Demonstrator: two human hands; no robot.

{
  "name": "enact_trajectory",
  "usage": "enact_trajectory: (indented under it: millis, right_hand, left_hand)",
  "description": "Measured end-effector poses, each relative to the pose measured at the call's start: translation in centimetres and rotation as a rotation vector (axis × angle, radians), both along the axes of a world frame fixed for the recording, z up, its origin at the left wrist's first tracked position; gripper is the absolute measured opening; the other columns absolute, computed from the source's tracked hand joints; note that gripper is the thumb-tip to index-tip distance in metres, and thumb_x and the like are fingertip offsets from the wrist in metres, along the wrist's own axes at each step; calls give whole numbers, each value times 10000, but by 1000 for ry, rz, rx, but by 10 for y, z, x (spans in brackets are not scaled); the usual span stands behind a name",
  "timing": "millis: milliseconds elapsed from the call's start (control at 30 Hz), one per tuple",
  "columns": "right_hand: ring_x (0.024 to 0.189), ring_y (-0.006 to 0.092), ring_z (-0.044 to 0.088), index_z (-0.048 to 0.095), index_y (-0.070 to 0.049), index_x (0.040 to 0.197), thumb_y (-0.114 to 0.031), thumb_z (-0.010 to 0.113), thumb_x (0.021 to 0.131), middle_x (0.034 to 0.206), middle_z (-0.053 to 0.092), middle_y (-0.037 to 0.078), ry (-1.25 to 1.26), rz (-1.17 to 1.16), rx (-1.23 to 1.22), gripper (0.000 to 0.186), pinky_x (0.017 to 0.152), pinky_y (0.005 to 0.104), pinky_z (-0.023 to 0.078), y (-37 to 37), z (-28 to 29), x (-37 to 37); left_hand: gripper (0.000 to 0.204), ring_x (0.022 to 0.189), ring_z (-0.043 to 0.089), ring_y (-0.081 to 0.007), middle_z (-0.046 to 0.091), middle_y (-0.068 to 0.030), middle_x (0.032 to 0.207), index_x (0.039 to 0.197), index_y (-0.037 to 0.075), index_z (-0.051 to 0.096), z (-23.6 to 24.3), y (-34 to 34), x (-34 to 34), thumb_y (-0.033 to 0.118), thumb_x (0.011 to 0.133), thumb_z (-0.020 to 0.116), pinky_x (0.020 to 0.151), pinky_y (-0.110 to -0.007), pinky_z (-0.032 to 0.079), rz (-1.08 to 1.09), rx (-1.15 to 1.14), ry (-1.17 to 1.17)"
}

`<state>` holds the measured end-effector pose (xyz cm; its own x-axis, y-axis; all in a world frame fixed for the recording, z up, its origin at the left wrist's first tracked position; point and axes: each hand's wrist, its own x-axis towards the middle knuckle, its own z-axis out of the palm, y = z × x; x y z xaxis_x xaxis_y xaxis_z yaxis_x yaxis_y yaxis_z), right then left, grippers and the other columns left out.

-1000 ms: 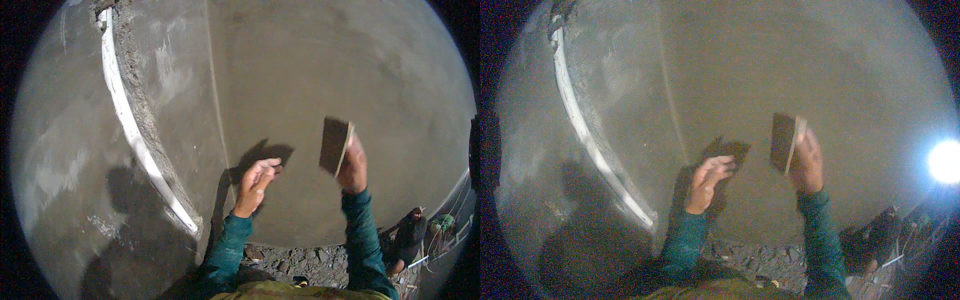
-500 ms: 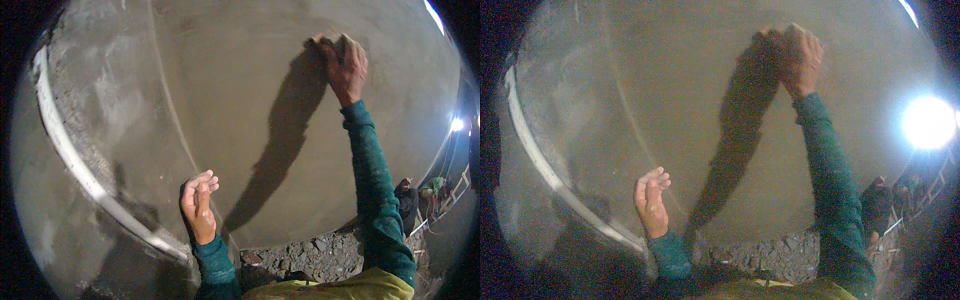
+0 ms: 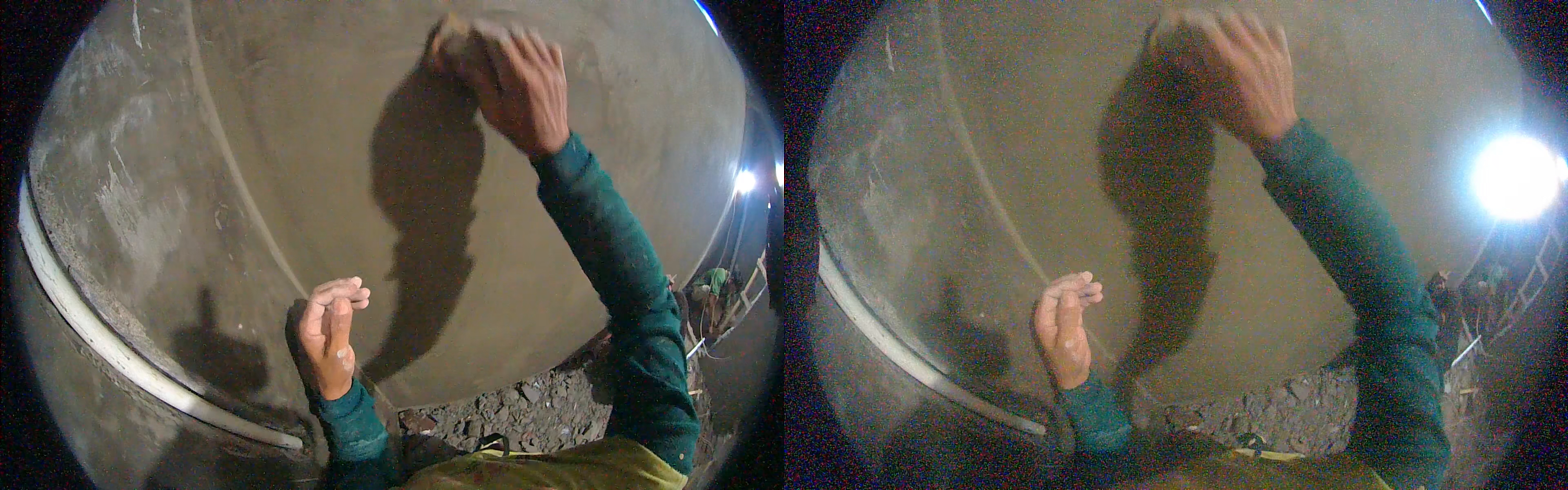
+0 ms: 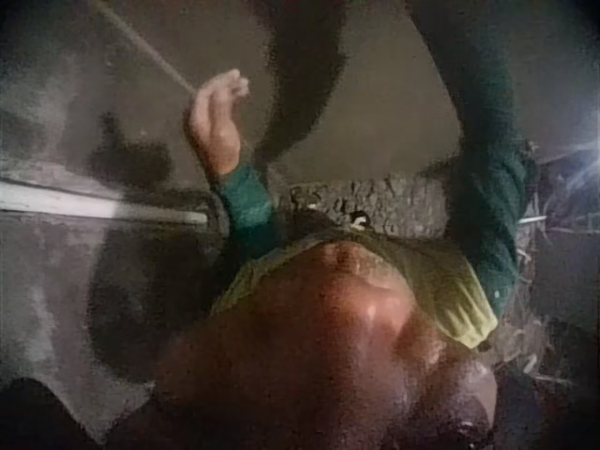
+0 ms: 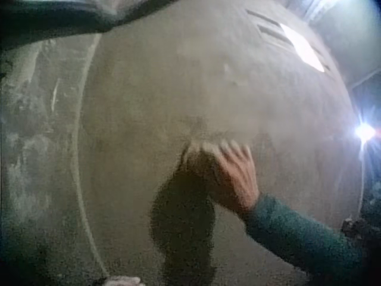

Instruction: The person smooths a freshly plastered wall using a rectangular float, moving it in circular and vertical strokes. The person then uses a trowel to scrape and level the lower edge of the wall where it meets the debris-covered floor.

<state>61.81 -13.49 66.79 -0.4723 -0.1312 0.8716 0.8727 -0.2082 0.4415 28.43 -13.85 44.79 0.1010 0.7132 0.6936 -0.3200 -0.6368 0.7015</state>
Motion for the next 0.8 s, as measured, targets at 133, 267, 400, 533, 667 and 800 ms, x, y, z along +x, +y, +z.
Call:
enact_trajectory:
  millis: [133, 267, 400, 533, 667, 800]
  right_hand:
    - [997, 352, 623, 684, -79, 1208, -296, 740, 922, 1079, 682, 128, 182, -19, -1, 363, 837, 458, 447, -28, -10, 34]
    - [998, 359, 624, 682, -80, 1209, -302, 740, 929, 1100, 676, 145, 188, -47, -35, 362, 840, 454, 446, -13, 15, 44]
    - [976, 357, 629, 672, -87, 1223, -343, 762, 913, 1039, 680, 132, 70, 33, -11, 412, 827, 467, 455, -25, -55, 28]
    - [979, 352, 630, 673, -88, 1239, -357, 773, 896, 1031, 680, 120, 375, -64, 51, 447, 831, 461, 453, -37, -15, 65]
    - [948, 363, 615, 667, -83, 1246, -284, 801, 885, 1060, 667, 131, 60, 22, -20, 434, 835, 464, 453, -5, -48, 11]
    - [967, 362, 629, 676, -86, 1212, -270, 807, 889, 1072, 675, 125, 281, -44, -24, 394, 841, 450, 465, -32, -77, 33]
  left_hand:
    - [195, 1077, 696, -286, 710, -175, 1226, 1108, -5, 704, -3, 9, -13, 156, 1035, 623, 966, -412, 544, 258, 230, 236]
    - [296, 1249, 622, -380, 668, -172, 1367, 1257, 12, 709, 25, 22, 22, 134, 995, 646, 1113, -469, 453, 644, 467, 342]
    - [386, 1440, 487, -398, 580, -193, 1497, 1369, 5, 660, 42, 31, 16, 149, 1014, 612, 1203, -503, 370, 783, 591, 384]
    - [433, 1508, 410, -400, 518, -194, 1572, 1430, 25, 619, 38, 33, 28, 181, 1027, 592, 1242, -494, 325, 745, 571, 387]
    - [491, 1539, 357, -413, 446, -204, 1629, 1483, 23, 570, 54, 41, 38, 198, 1026, 601, 1251, -509, 306, 786, 611, 464]
    - [530, 1545, 341, -419, 415, -198, 1650, 1512, 35, 543, 48, 50, 28, 216, 1020, 618, 1255, -510, 300, 817, 632, 489]
